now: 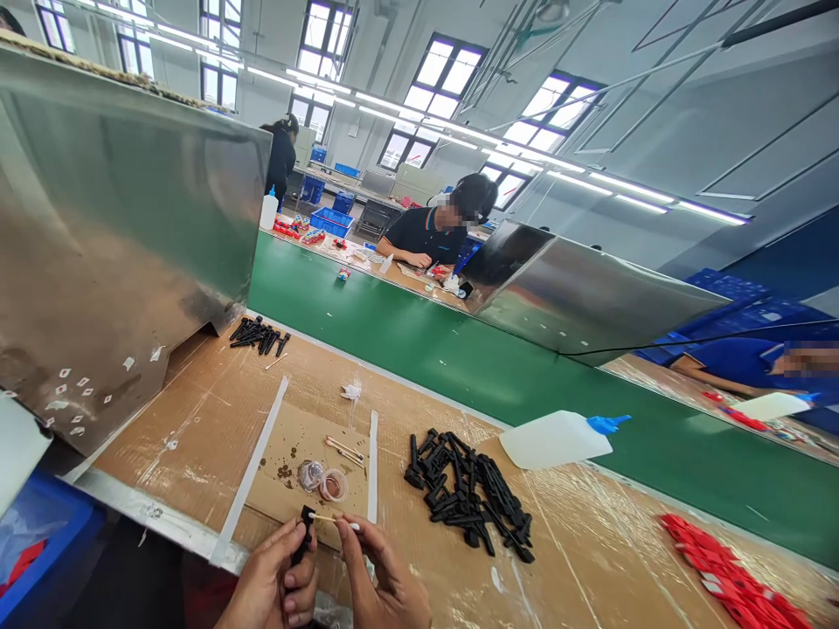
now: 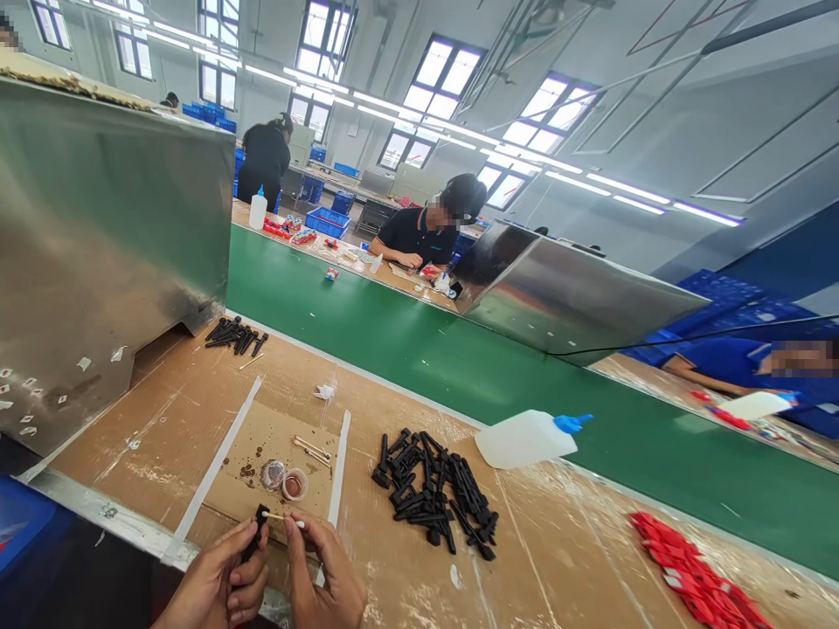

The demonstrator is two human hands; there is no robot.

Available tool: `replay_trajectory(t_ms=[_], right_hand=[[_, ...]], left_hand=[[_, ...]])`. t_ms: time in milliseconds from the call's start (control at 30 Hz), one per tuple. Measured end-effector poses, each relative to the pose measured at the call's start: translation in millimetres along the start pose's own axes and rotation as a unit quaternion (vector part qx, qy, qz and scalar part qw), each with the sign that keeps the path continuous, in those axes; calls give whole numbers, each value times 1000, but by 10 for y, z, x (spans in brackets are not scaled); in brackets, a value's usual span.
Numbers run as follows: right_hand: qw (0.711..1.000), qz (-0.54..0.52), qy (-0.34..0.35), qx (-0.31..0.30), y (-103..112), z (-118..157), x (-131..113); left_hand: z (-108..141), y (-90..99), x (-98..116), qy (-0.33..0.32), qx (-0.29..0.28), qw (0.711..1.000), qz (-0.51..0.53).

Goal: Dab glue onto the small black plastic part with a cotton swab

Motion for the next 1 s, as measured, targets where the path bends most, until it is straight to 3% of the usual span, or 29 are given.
replay_trajectory(t_ms=[267, 533, 633, 833, 1000], right_hand=[[997, 17, 64, 25, 36, -42, -188], [998, 2, 55, 23, 21, -5, -183], [999, -9, 23, 22, 1, 17, -79], [986, -79, -129, 76, 109, -10, 363], [989, -43, -140, -1, 6, -234, 504]], left_hand=[[-4, 21, -5, 2, 6, 1000, 3], [-8, -21, 6, 6, -6, 1000, -1], [20, -76, 35, 9, -15, 1000, -5], [34, -116, 56, 14, -38, 999, 3], [-34, -50, -9, 13, -72, 997, 23]])
Point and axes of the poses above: each hand's wrist, its own z-axis away from the middle knuckle, its own y-axis out of the back of the hand, x = y × z, the point moved 9 cm from there along -z, towards the middle knuckle, and after that the axes turned 1 degree about -z, right-handed, at the moved point
